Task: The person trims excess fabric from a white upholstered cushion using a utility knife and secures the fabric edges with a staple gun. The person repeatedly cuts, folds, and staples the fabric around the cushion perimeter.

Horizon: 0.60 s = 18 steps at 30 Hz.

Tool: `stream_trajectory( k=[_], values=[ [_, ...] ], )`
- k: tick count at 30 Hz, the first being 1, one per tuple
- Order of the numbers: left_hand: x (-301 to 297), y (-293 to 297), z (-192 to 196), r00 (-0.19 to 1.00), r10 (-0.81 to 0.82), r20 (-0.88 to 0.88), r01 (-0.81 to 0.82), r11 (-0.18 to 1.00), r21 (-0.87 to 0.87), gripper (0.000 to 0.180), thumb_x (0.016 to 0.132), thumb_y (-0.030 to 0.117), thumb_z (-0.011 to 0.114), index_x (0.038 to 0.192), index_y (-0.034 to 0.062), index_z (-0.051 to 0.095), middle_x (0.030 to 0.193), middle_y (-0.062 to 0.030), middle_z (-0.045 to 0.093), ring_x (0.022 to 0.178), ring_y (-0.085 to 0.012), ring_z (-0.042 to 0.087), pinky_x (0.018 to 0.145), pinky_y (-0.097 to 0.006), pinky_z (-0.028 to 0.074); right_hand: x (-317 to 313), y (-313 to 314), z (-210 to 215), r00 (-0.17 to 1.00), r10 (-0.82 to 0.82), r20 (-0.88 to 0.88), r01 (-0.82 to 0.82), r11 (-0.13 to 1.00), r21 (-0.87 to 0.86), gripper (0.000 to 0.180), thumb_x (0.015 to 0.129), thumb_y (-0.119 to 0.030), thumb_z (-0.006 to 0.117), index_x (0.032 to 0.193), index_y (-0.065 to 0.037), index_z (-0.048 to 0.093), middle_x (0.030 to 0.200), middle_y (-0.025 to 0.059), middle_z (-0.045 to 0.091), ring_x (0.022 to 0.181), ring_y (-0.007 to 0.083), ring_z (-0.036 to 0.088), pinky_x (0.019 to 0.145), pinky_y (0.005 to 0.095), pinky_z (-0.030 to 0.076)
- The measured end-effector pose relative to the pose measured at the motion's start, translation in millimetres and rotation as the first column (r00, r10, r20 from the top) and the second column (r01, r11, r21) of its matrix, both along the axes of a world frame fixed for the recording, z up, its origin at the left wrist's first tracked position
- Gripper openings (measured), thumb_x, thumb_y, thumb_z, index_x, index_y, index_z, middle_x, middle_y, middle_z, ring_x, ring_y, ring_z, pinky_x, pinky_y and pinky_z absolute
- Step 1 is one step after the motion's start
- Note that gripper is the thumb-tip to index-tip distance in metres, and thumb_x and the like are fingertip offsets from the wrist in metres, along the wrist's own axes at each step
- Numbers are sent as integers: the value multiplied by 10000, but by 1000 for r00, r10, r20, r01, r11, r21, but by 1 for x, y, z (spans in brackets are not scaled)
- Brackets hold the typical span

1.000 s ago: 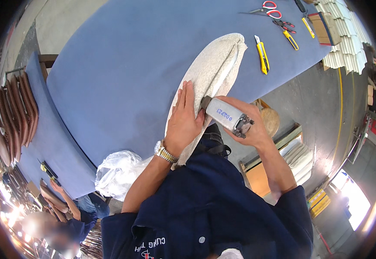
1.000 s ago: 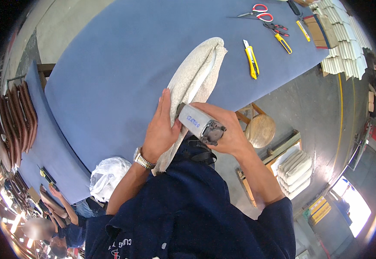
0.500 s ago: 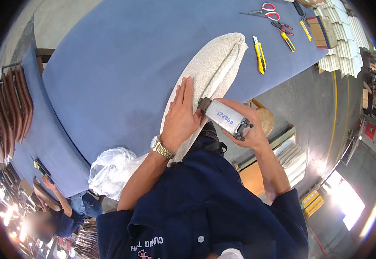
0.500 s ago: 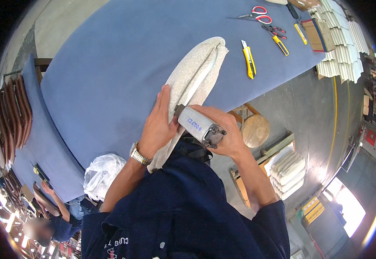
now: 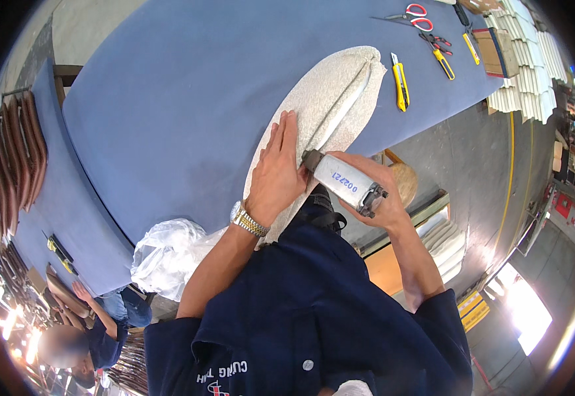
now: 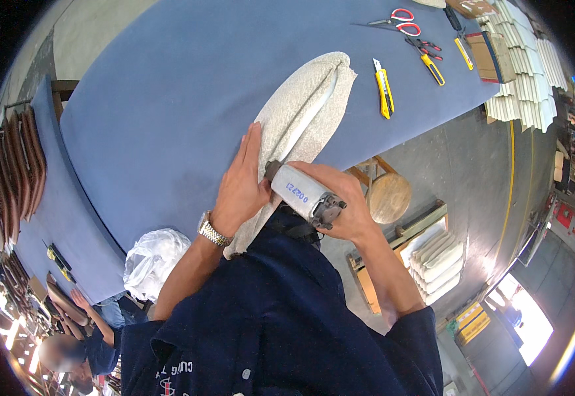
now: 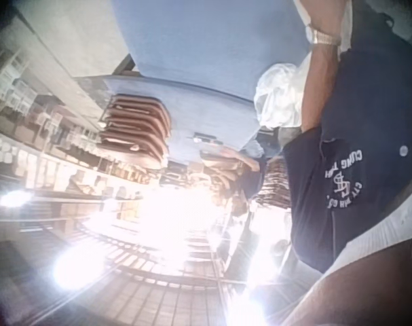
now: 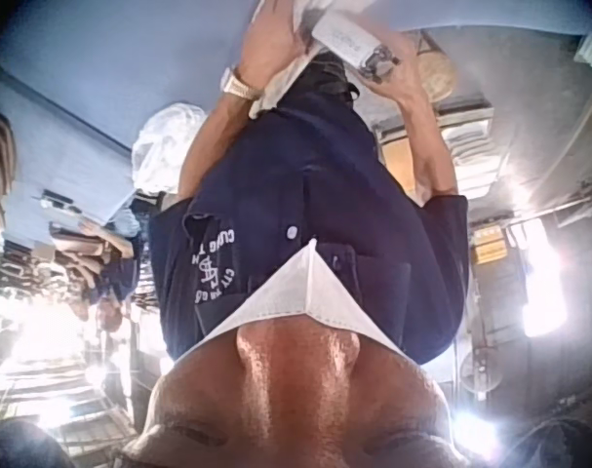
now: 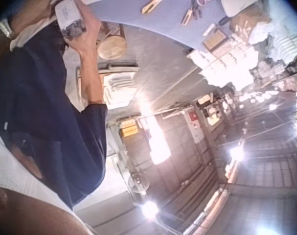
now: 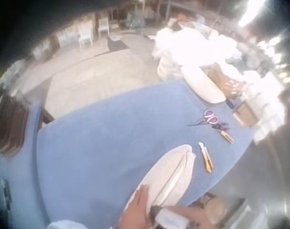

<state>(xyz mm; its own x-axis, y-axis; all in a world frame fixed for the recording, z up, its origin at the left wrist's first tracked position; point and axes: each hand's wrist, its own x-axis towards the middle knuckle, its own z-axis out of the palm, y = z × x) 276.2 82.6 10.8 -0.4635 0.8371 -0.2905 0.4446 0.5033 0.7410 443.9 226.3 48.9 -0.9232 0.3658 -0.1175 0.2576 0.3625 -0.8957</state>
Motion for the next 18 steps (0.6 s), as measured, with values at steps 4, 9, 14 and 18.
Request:
stream_trajectory(
  k=[4,9,14,18],
  values=[
    [2,-3,-4,1000,19,24,-19,1000,12,1004,810,65,754,1632,20,180,1665,-251,290,1517,-438,332,1145,-566,424,-2,-2,6,999,15,43,-14,1000,-22,794,612,-135,792,1385,-50,631,1264,173,712,1139,358,699,989,394,526],
    [6,2,0,999,53,-6,-53,998,31,1040,778,61,778,1627,9,180,1647,-273,310,1507,-448,347,1131,-590,430,-13,-6,11,994,-10,113,19,997,-74,767,633,-123,802,1381,-71,637,1250,170,716,1119,360,709,971,392,540],
    [5,-3,-4,998,60,5,-60,998,18,1051,761,56,787,1613,-28,176,1627,-296,330,1484,-470,374,1098,-561,469,-10,-11,7,996,-46,78,53,995,-87,726,675,-135,801,1381,-77,640,1265,159,718,1135,343,709,986,386,537],
    [4,-3,-7,997,69,38,-69,998,11,1068,747,34,790,1609,-48,164,1620,-307,333,1482,-476,371,1098,-532,471,-3,-13,9,999,-5,48,5,1000,0,730,676,-142,803,1384,-75,641,1279,157,715,1169,343,696,1015,391,523]
  ],
)
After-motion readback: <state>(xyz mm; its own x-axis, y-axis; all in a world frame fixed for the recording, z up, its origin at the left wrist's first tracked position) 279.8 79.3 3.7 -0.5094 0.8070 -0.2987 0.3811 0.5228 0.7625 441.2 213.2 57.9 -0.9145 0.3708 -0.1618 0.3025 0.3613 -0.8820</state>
